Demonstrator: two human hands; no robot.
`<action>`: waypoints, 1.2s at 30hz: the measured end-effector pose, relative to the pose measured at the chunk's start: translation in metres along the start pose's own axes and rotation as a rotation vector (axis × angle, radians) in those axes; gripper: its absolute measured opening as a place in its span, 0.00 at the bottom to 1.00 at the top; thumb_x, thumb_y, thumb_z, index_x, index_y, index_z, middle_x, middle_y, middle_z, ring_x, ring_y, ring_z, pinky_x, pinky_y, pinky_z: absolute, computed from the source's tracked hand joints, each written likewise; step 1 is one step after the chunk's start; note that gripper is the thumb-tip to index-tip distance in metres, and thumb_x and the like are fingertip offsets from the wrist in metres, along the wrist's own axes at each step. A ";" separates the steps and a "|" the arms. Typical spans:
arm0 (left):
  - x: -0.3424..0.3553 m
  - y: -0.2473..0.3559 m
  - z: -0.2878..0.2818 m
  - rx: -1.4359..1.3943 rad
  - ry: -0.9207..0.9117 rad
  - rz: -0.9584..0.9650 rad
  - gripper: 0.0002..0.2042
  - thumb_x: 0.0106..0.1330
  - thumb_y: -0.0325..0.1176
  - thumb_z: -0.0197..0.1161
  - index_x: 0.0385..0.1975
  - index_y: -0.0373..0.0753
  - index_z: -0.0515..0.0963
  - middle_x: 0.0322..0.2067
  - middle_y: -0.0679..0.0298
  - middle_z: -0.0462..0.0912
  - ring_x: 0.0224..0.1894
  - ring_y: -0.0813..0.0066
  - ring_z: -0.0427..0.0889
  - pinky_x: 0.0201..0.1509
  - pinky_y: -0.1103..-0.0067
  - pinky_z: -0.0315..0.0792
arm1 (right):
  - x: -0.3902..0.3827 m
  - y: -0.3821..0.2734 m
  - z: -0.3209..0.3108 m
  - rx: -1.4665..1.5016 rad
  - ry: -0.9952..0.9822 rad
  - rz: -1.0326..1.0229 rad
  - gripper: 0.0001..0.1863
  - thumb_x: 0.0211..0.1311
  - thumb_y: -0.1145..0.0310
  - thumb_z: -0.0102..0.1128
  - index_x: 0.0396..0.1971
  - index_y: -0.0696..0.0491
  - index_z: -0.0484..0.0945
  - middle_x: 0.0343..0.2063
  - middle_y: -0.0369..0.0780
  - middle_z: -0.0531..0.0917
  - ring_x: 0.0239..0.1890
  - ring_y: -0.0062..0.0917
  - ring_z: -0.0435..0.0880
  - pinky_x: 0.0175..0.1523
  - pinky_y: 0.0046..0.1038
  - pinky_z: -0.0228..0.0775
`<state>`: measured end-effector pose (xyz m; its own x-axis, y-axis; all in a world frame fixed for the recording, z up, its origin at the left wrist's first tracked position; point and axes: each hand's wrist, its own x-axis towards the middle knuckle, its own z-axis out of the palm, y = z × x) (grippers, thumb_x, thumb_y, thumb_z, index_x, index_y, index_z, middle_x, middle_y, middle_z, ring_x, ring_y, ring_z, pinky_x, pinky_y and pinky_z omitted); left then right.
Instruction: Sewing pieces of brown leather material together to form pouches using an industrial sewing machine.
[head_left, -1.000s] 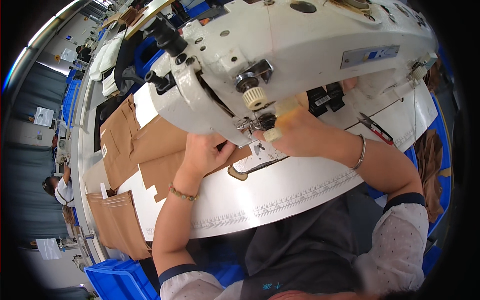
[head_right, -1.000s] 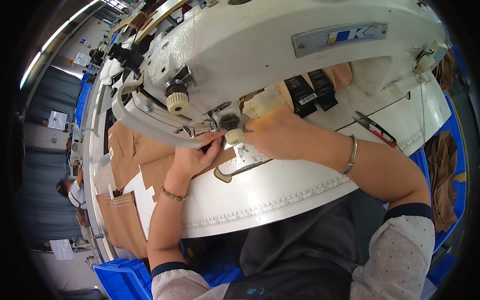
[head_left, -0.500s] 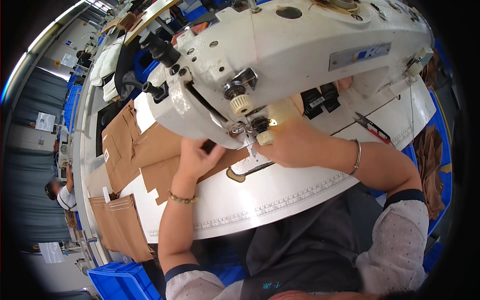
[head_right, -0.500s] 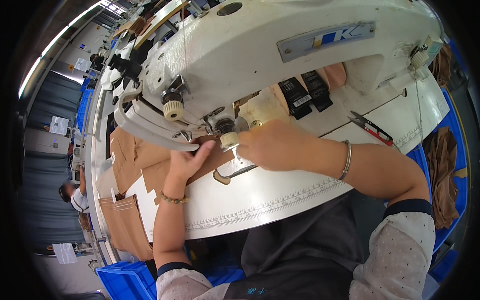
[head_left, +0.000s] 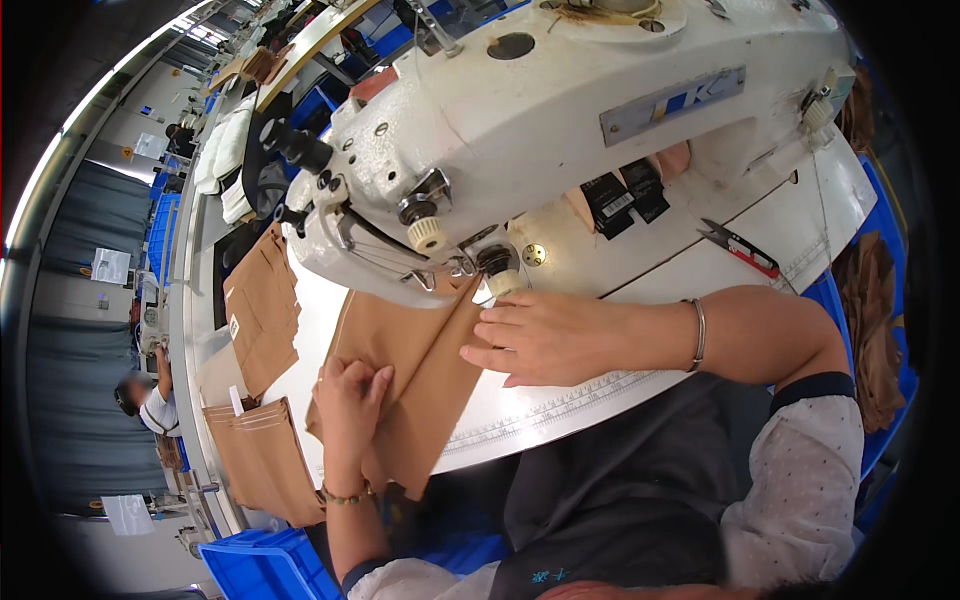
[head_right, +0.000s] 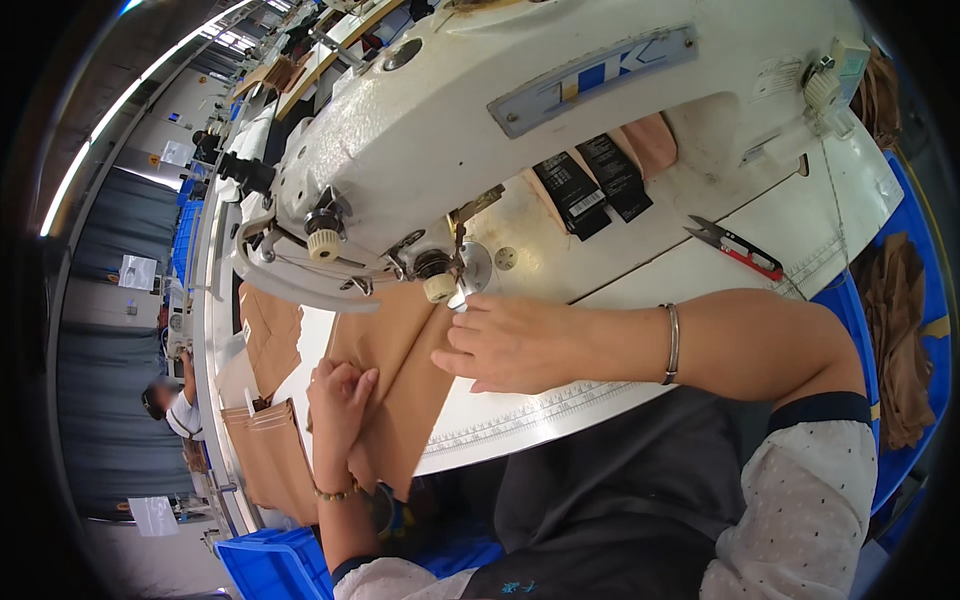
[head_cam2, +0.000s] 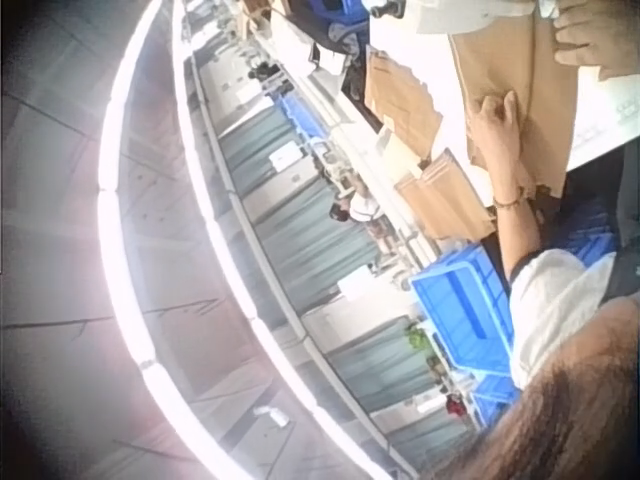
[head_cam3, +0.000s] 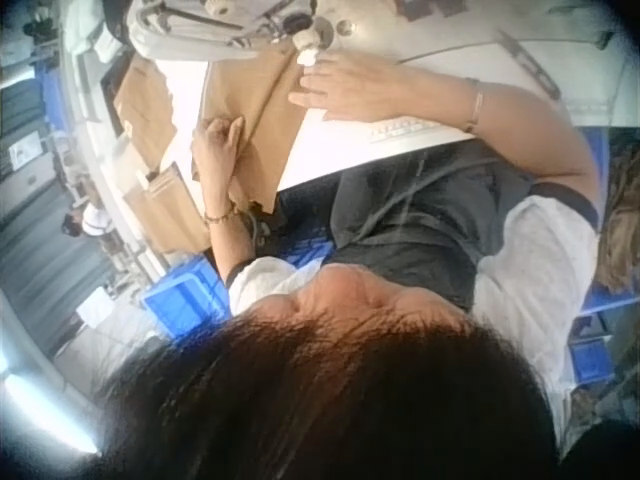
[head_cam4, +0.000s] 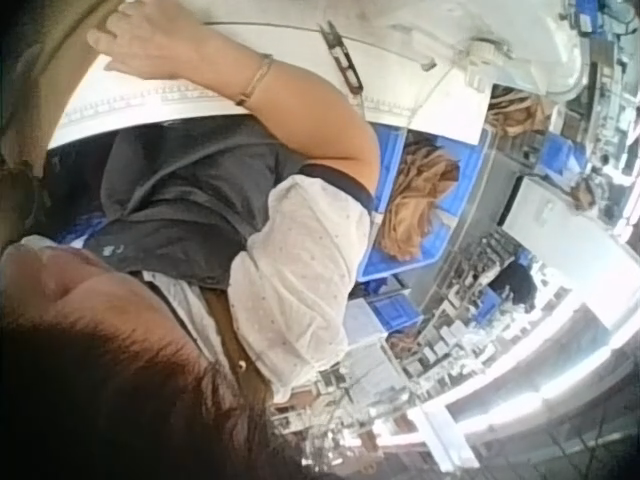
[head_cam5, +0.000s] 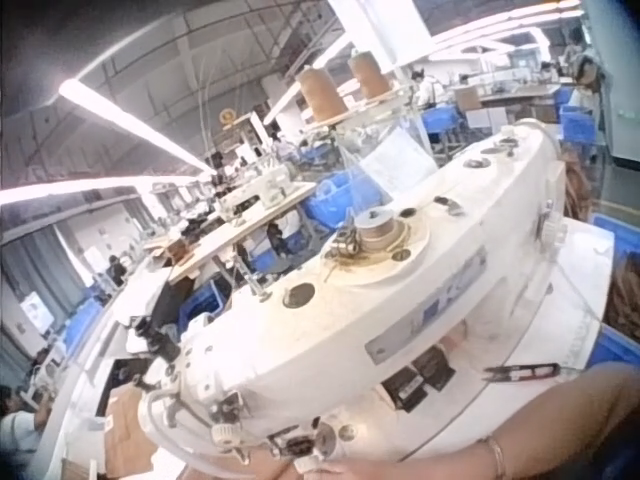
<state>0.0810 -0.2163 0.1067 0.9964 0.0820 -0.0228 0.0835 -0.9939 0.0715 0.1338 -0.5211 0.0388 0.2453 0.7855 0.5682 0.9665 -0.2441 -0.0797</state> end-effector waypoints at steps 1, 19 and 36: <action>-0.012 0.001 -0.001 -0.044 0.071 0.099 0.13 0.56 0.33 0.76 0.33 0.34 0.81 0.41 0.53 0.83 0.45 0.56 0.80 0.51 0.65 0.74 | 0.002 0.000 -0.003 0.006 0.005 -0.006 0.27 0.62 0.50 0.65 0.51 0.57 0.77 0.39 0.38 0.81 0.48 0.31 0.79 0.57 0.33 0.68; -0.030 0.066 -0.030 -0.693 -0.311 0.623 0.11 0.67 0.24 0.63 0.49 0.32 0.80 0.40 0.56 0.82 0.39 0.59 0.82 0.43 0.74 0.76 | -0.003 -0.003 0.001 -0.071 -0.162 0.112 0.23 0.59 0.50 0.64 0.40 0.57 0.80 0.45 0.45 0.81 0.54 0.37 0.78 0.58 0.34 0.69; 0.060 0.096 0.026 -0.629 -0.067 0.497 0.13 0.59 0.33 0.77 0.35 0.33 0.80 0.17 0.70 0.68 0.21 0.82 0.61 0.24 0.80 0.60 | -0.008 -0.002 0.001 0.013 0.053 -0.027 0.13 0.46 0.71 0.61 0.34 0.58 0.79 0.34 0.39 0.80 0.34 0.26 0.81 0.34 0.24 0.76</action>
<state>0.1481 -0.3085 0.0859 0.9180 -0.3834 0.1008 -0.3557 -0.6843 0.6366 0.1305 -0.5259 0.0333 0.2152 0.7604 0.6128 0.9736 -0.2157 -0.0742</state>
